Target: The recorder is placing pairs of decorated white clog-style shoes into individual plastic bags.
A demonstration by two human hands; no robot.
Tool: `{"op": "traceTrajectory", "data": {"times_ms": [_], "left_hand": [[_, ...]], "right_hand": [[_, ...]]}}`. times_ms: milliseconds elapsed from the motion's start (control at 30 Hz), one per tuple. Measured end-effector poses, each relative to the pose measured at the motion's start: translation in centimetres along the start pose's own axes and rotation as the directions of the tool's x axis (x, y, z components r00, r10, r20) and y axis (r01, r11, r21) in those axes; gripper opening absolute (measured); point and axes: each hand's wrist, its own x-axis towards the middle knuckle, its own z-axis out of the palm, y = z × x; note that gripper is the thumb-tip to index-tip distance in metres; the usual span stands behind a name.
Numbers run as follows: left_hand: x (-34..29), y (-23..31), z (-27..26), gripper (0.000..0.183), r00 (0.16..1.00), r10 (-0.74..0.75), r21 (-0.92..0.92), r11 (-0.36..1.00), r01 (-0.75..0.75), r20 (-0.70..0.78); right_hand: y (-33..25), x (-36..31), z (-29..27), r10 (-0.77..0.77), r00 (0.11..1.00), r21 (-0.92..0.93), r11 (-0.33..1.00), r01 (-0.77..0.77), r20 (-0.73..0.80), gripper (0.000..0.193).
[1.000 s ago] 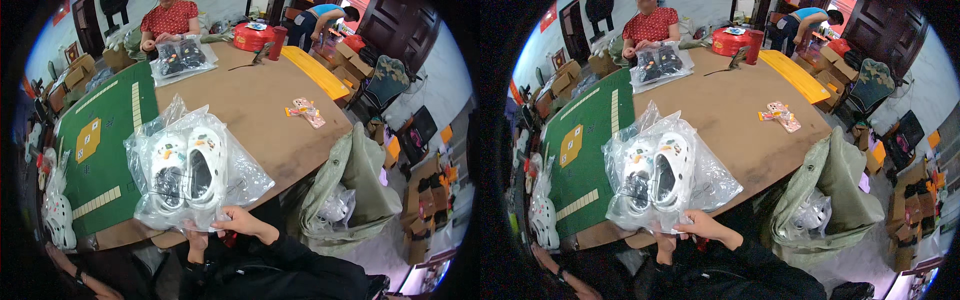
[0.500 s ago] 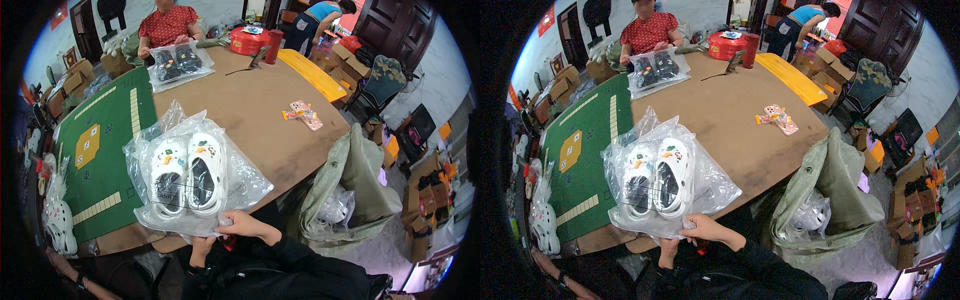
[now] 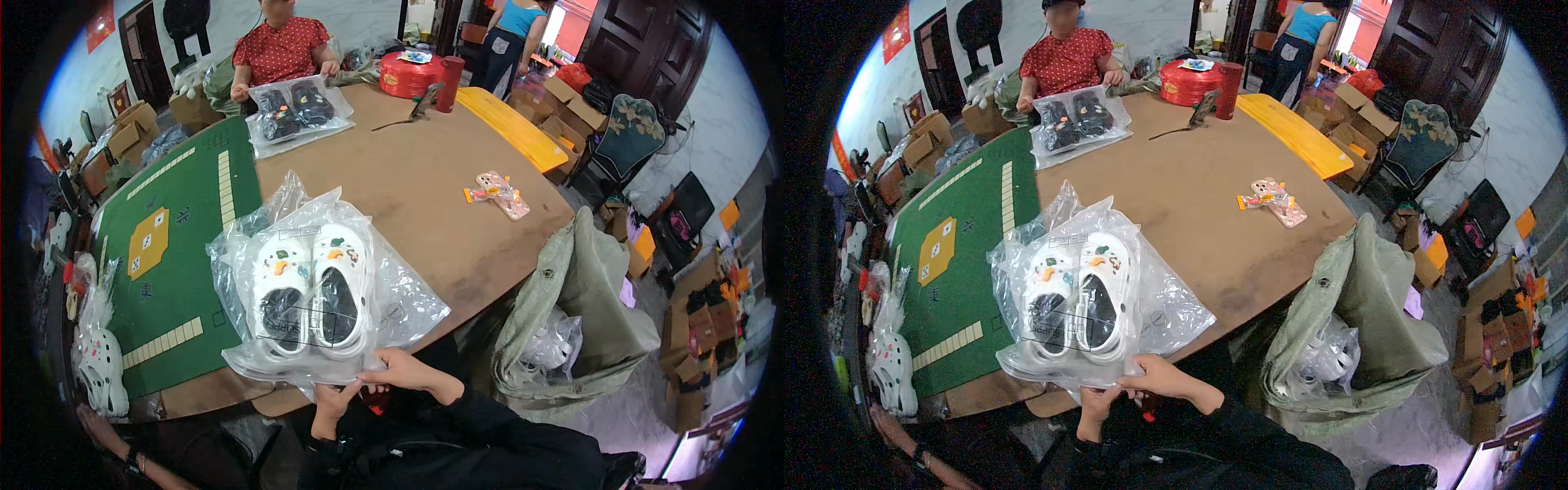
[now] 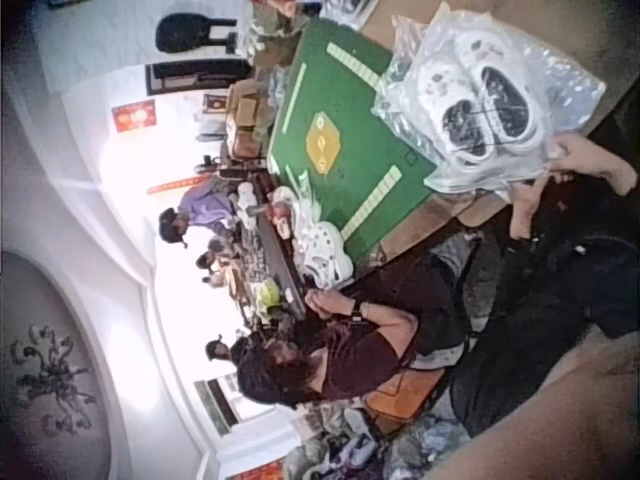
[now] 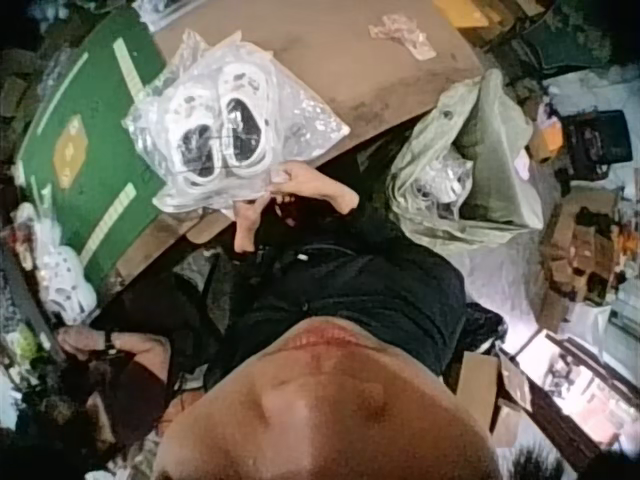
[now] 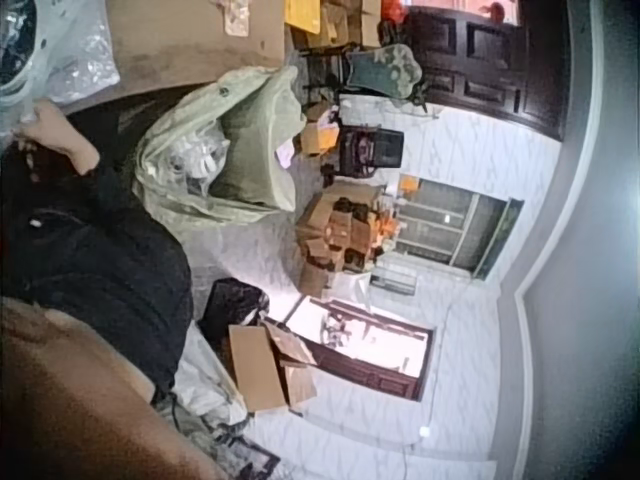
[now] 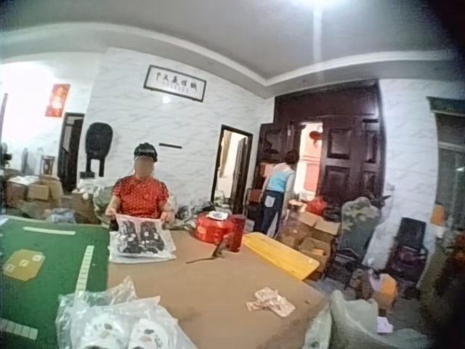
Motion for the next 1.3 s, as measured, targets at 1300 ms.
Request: {"op": "traceTrajectory", "data": {"times_ms": [1300], "left_hand": [[0.8,-0.4,-1.6,0.038,0.978,-0.185,-0.072,0.979,0.192,0.100]], "right_hand": [[2.5,0.2,0.1,-0.076,0.997,0.098,0.992,0.077,-0.018,0.024]]}}
